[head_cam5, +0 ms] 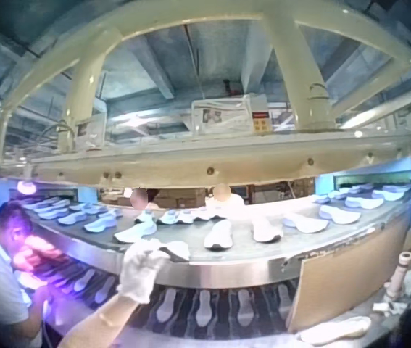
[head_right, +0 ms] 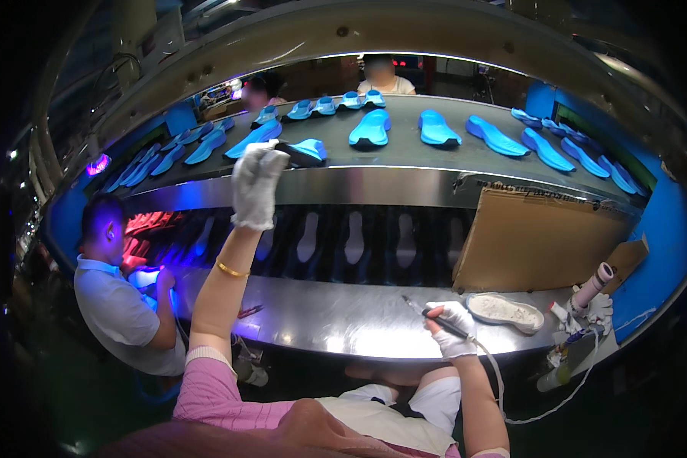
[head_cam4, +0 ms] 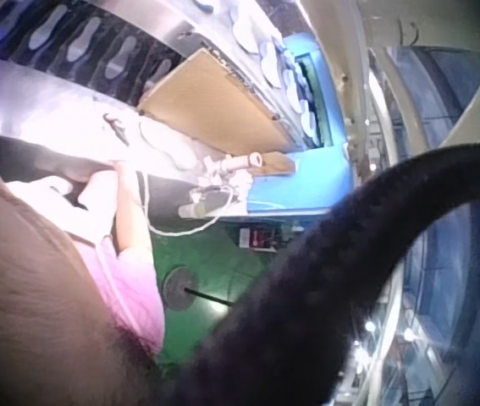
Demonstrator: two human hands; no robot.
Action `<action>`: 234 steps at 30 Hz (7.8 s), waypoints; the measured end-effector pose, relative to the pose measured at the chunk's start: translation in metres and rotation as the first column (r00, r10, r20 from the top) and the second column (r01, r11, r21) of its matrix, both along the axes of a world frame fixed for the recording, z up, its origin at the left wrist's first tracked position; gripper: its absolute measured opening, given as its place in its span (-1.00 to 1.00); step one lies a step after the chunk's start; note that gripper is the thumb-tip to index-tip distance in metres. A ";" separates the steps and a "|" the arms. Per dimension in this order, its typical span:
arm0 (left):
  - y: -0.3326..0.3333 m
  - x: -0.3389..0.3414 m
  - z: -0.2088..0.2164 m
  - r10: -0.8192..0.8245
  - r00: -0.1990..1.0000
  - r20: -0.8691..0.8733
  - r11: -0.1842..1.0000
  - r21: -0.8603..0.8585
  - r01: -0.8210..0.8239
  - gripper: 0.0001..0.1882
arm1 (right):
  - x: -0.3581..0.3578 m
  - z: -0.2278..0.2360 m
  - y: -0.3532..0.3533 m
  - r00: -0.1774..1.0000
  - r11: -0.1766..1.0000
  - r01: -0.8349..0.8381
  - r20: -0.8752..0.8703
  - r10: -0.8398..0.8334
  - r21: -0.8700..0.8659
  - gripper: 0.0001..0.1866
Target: The person takes shoe soles, applies adhesive to their surfaces using a handheld brush applicator, and places the soles onto a conveyor belt.
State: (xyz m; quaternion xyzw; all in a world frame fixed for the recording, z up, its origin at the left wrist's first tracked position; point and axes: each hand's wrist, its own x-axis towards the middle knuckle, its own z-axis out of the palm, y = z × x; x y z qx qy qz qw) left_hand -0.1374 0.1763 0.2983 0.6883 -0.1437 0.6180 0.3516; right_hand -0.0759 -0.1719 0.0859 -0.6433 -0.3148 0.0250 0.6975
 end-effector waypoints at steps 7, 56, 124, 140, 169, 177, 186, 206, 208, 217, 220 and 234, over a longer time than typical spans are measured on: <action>-0.012 -0.044 -0.038 -0.831 0.556 0.026 0.550 -0.108 0.828 -0.48 | -0.007 -0.005 0.007 0.992 0.996 0.001 -0.123 0.010 0.093 -0.81; -0.138 -0.052 -0.224 -0.953 0.281 0.109 -0.109 -0.994 0.017 -0.05 | -0.082 0.010 0.038 0.940 0.952 -0.297 -0.198 0.278 -0.073 -0.87; -0.114 0.018 -0.167 -0.691 -0.112 -0.714 0.720 -0.694 -0.021 -0.14 | -0.027 0.024 0.021 0.927 0.826 -0.376 -0.166 0.338 -0.420 -0.89; -0.083 -0.001 -0.144 -0.925 0.170 0.341 -0.233 -0.860 0.455 -0.11 | -0.009 0.032 0.003 0.919 0.971 -0.225 -0.314 0.239 0.079 -0.81; -0.150 -0.019 -0.238 -0.889 0.253 0.381 -0.359 -0.924 0.130 -0.27 | -0.065 0.018 0.036 0.978 0.969 -0.132 0.133 0.162 -0.208 -0.76; -0.136 -0.009 -0.228 -0.883 0.357 0.306 -0.283 -0.952 0.116 -0.28 | -0.070 0.022 0.033 0.936 0.944 -0.092 0.295 0.190 -0.316 -0.76; -0.162 -0.031 -0.205 -0.858 0.209 0.469 -0.415 -0.873 0.255 -0.05 | -0.044 0.027 0.022 0.969 0.996 -0.084 -0.236 0.074 -0.034 -0.87; -0.143 -0.013 -0.211 -0.838 0.197 0.509 -0.410 -0.825 0.389 -0.16 | -0.055 0.011 0.037 0.746 0.966 -0.184 -0.614 0.257 0.181 -0.88; -0.145 -0.013 -0.197 -0.841 0.200 0.502 -0.410 -0.834 0.369 -0.16 | -0.053 0.006 0.041 0.941 0.984 -0.169 -0.288 0.178 0.055 -0.88; -0.132 -0.008 -0.192 -0.883 0.093 0.461 -0.415 -0.857 0.306 -0.14 | -0.050 0.025 0.035 0.971 0.972 -0.219 -0.119 0.208 -0.087 -0.86; -0.127 -0.003 -0.188 -0.870 0.054 0.490 -0.457 -0.842 0.287 -0.15 | -0.062 0.025 0.034 0.920 0.943 -0.332 -0.228 0.318 -0.024 -0.83; -0.111 0.019 -0.176 -0.976 0.077 0.203 -0.204 -0.979 0.005 -0.40 | -0.036 0.027 0.043 0.910 0.955 -0.261 0.295 0.292 -0.140 -0.83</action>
